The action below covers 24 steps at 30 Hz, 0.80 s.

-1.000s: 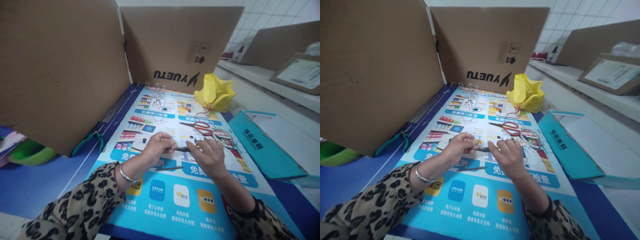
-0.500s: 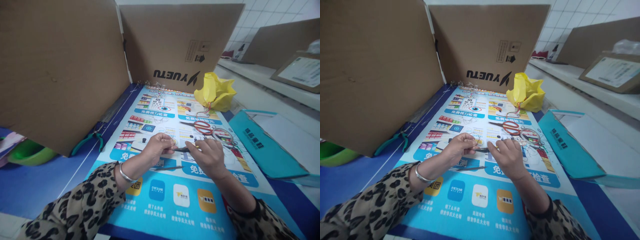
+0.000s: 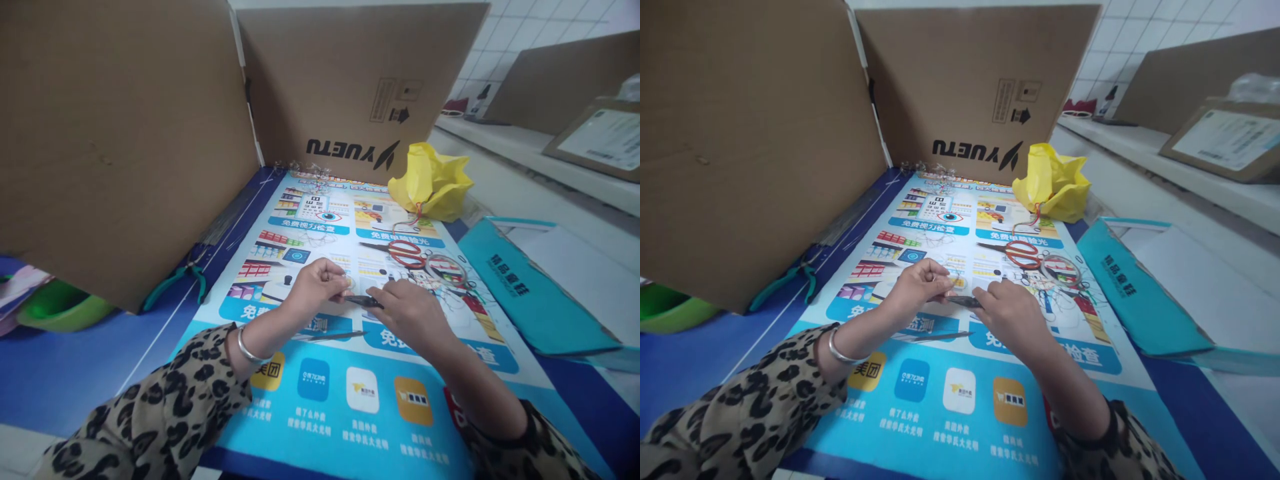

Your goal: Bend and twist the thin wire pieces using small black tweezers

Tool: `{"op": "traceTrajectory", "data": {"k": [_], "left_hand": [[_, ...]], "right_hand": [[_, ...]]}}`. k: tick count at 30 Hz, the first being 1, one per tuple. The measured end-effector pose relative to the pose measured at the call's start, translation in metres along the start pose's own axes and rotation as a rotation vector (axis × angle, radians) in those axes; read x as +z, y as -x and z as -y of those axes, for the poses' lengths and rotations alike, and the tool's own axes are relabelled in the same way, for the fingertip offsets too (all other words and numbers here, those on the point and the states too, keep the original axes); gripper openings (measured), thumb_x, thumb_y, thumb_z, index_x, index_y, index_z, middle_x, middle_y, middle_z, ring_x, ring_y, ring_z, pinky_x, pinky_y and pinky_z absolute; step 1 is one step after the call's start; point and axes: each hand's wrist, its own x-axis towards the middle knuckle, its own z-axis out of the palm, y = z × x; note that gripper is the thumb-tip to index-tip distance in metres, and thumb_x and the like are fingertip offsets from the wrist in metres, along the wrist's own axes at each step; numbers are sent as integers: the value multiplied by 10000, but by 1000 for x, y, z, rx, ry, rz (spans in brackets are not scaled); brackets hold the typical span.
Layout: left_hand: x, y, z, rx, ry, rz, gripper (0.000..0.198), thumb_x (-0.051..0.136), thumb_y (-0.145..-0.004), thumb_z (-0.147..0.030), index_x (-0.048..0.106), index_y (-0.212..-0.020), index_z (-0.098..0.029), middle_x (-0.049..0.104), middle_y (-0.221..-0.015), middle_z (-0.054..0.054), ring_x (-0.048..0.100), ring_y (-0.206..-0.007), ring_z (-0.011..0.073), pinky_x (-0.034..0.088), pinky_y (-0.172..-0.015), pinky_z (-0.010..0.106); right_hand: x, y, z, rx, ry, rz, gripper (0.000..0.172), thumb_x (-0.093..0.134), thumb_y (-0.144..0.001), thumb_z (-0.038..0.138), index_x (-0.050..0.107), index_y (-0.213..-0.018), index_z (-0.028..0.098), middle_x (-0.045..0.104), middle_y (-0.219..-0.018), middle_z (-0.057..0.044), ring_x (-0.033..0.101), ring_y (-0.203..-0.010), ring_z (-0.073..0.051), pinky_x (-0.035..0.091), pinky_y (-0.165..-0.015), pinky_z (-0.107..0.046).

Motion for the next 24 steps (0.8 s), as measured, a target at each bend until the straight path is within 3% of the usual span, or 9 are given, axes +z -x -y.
{"op": "traceTrajectory", "data": {"k": [10, 17, 20, 24], "left_hand": [[-1, 8, -4, 209, -366, 123, 25, 630, -701, -153, 614, -697, -172, 633, -644, 0, 596, -626, 110, 456, -621, 215], [3, 16, -12, 317, -503, 184, 97, 614, -713, -124, 669, -682, -197, 648, -679, 7, 576, -655, 108, 423, -652, 202], [2, 15, -12, 319, -481, 179, 86, 593, -740, -152, 667, -731, -196, 650, -703, 10, 592, -674, 112, 442, -665, 205], [-3, 7, -12, 208, -344, 174, 151, 531, -799, -250, 653, -854, -181, 667, -756, 37, 623, -705, 127, 485, -655, 218]], "right_hand": [[-12, -1, 0, 163, -404, 386, 299, 480, -831, 437, 641, -1017, 267, 686, -866, -32, 609, -751, -172, 388, -606, -253], [-19, -4, -2, 175, -649, 513, 265, 475, -829, 428, 655, -760, 246, 648, -659, 17, 570, -606, -138, 338, -532, -232], [-17, -4, -3, 189, -615, 473, 256, 479, -827, 432, 659, -822, 251, 658, -704, 13, 579, -640, -141, 345, -546, -232], [-10, -2, -4, 245, -445, 321, 257, 494, -822, 419, 650, -951, 261, 675, -850, -16, 599, -752, -162, 378, -612, -248]]}}
